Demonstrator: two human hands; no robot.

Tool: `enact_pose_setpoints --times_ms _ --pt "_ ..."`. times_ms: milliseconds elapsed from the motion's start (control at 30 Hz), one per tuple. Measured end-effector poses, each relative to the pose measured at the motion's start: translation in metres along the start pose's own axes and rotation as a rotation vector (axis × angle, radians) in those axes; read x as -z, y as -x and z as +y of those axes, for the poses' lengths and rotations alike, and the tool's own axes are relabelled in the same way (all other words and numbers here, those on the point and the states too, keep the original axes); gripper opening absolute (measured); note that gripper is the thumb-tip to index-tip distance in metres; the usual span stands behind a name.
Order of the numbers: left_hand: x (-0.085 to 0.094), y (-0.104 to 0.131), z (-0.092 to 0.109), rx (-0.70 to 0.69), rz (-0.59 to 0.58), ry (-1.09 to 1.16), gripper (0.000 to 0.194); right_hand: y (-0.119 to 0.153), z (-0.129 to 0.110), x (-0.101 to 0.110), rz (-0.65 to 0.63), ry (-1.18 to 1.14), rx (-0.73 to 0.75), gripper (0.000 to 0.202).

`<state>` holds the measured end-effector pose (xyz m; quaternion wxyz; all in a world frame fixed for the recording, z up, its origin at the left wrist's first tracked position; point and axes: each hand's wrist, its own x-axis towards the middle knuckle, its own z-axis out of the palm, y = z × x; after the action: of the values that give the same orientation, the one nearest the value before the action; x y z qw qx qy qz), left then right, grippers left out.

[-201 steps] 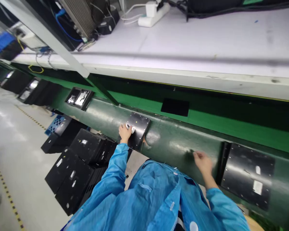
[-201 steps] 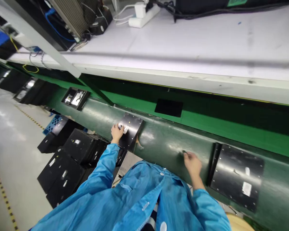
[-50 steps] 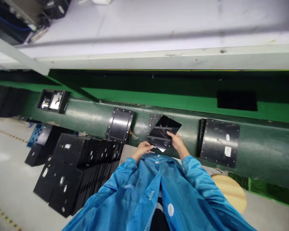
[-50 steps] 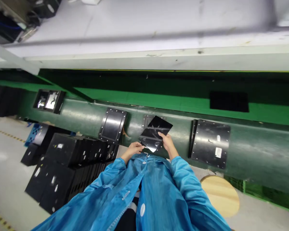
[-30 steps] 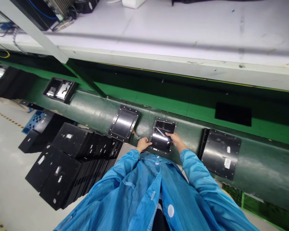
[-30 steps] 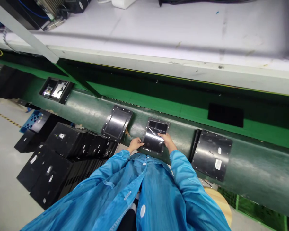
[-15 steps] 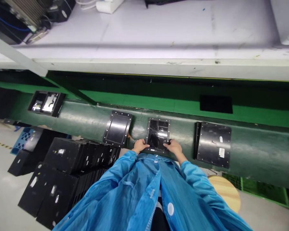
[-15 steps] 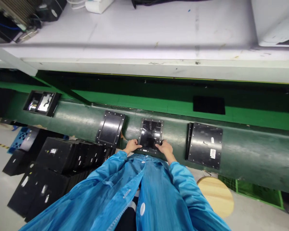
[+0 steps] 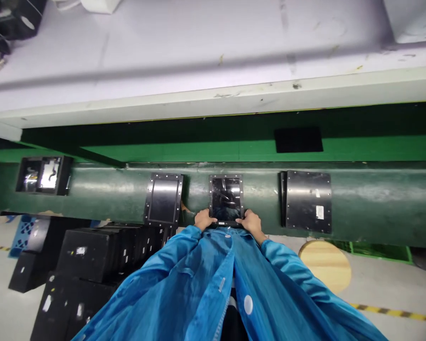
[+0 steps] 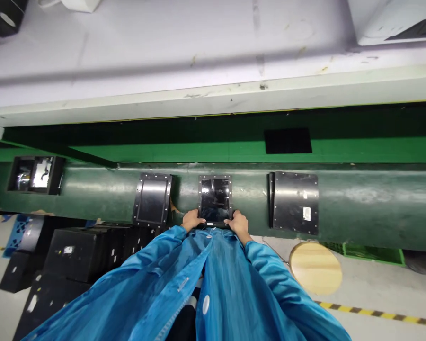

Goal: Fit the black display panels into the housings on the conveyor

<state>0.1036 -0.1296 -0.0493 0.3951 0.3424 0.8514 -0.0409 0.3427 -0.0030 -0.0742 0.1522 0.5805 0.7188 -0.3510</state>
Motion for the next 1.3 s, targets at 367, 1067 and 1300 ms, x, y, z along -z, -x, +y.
enact_pose_setpoints --times_ms 367,1067,1300 --pt "-0.001 -0.011 0.001 0.026 0.013 0.092 0.045 -0.006 -0.002 -0.008 0.008 -0.006 -0.033 0.039" --pt "0.085 -0.067 0.027 -0.193 0.349 0.311 0.067 -0.092 -0.038 0.071 0.263 -0.179 0.313 0.064" --pt "0.110 -0.125 0.039 -0.319 0.263 0.390 0.053 -0.142 -0.068 0.084 0.269 -0.140 0.423 0.043"
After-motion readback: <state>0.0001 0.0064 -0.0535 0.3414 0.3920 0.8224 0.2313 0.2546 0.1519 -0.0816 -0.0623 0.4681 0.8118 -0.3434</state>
